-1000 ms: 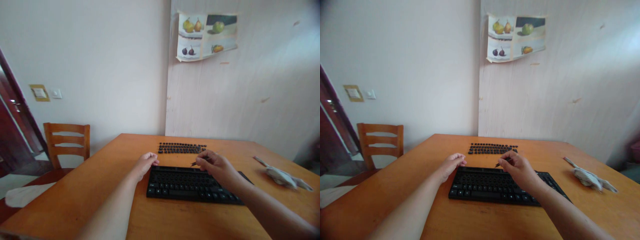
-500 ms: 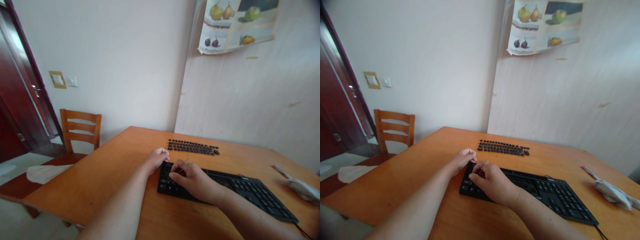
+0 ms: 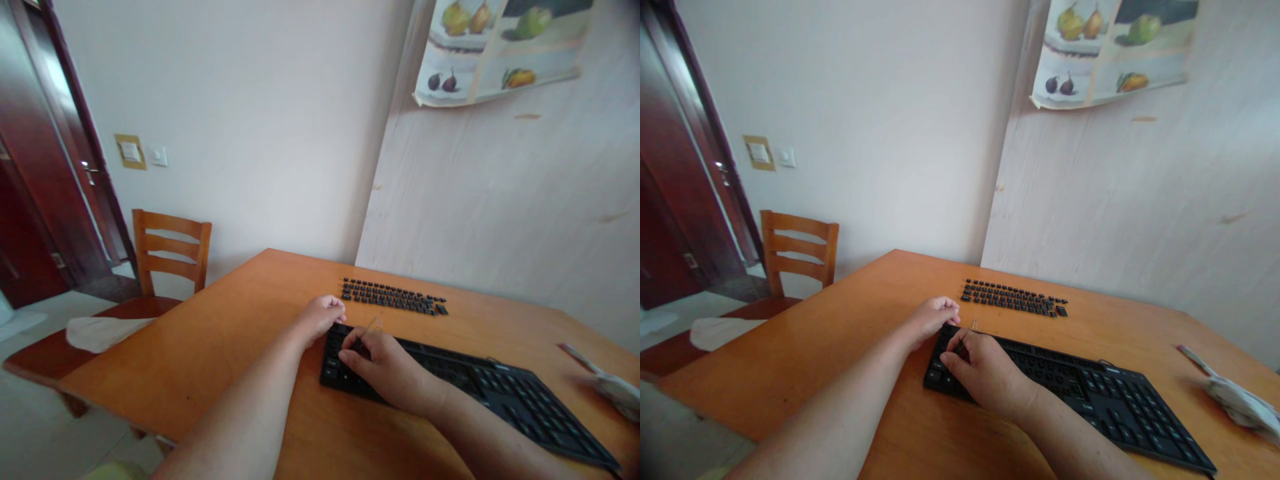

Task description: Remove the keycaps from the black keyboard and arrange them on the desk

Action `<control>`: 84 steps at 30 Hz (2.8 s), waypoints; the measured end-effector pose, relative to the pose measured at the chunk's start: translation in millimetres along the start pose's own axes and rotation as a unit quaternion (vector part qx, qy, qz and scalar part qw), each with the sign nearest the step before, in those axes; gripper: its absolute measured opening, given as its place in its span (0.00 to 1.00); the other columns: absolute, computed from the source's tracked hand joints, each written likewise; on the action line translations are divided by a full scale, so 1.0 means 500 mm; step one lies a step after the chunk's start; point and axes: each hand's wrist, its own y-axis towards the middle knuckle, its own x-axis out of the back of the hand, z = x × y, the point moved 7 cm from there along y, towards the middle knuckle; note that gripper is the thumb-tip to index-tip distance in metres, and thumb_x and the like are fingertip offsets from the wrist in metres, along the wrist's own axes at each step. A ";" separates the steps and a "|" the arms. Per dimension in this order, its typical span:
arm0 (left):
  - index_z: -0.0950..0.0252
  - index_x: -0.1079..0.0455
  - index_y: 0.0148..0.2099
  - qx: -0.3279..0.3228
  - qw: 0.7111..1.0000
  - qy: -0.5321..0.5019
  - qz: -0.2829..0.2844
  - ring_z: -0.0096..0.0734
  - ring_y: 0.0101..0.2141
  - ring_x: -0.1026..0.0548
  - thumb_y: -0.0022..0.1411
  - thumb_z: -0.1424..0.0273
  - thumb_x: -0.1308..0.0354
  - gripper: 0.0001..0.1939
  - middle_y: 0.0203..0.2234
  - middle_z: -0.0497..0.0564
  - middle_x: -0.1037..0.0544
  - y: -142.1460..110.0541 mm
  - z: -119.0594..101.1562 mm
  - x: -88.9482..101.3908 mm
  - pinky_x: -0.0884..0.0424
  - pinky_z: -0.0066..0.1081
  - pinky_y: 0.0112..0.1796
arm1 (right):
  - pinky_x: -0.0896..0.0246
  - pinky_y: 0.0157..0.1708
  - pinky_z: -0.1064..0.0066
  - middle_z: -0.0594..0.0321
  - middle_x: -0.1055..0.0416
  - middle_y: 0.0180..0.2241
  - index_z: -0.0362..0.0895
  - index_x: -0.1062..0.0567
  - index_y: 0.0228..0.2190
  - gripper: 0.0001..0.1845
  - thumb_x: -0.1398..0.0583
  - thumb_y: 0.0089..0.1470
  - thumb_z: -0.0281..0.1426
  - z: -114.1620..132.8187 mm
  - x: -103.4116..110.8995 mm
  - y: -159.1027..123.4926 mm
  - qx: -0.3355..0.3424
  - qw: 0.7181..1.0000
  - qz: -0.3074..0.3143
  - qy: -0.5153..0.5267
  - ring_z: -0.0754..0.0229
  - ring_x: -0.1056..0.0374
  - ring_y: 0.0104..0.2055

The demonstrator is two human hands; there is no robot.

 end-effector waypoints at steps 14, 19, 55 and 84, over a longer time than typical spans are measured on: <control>0.63 0.29 0.35 -0.064 0.984 0.167 -0.027 0.29 0.31 0.26 0.56 0.69 0.47 0.07 0.30 0.49 0.21 0.014 0.019 -0.017 0.34 0.26 0.33 | 0.41 0.34 0.71 0.65 0.29 0.29 0.44 0.29 0.34 0.09 0.44 0.61 0.37 -0.021 -0.007 -0.023 0.042 0.994 -0.104 0.015 0.62 0.33 0.31; 0.63 0.30 0.32 -0.106 0.969 0.220 -0.034 0.29 0.31 0.28 0.61 0.66 0.50 0.10 0.28 0.48 0.23 0.003 0.004 -0.019 0.35 0.26 0.33 | 0.40 0.32 0.72 0.65 0.30 0.28 0.44 0.29 0.34 0.09 0.44 0.61 0.36 -0.025 -0.008 -0.026 0.056 0.990 -0.123 0.049 0.63 0.34 0.29; 0.62 0.29 0.35 -0.141 0.943 0.299 -0.039 0.30 0.31 0.29 0.62 0.68 0.52 0.11 0.30 0.48 0.23 -0.004 -0.006 -0.025 0.38 0.27 0.31 | 0.39 0.31 0.72 0.64 0.29 0.27 0.43 0.28 0.33 0.11 0.44 0.60 0.38 -0.017 -0.026 -0.009 0.037 0.993 -0.083 0.069 0.62 0.34 0.29; 0.63 0.30 0.34 -0.150 0.947 0.283 -0.025 0.30 0.31 0.29 0.62 0.69 0.52 0.10 0.29 0.49 0.24 -0.012 -0.019 -0.025 0.38 0.27 0.31 | 0.37 0.43 0.68 0.59 0.28 0.33 0.44 0.28 0.34 0.14 0.48 0.64 0.39 -0.014 0.048 -0.036 0.086 0.959 -0.228 0.147 0.58 0.32 0.38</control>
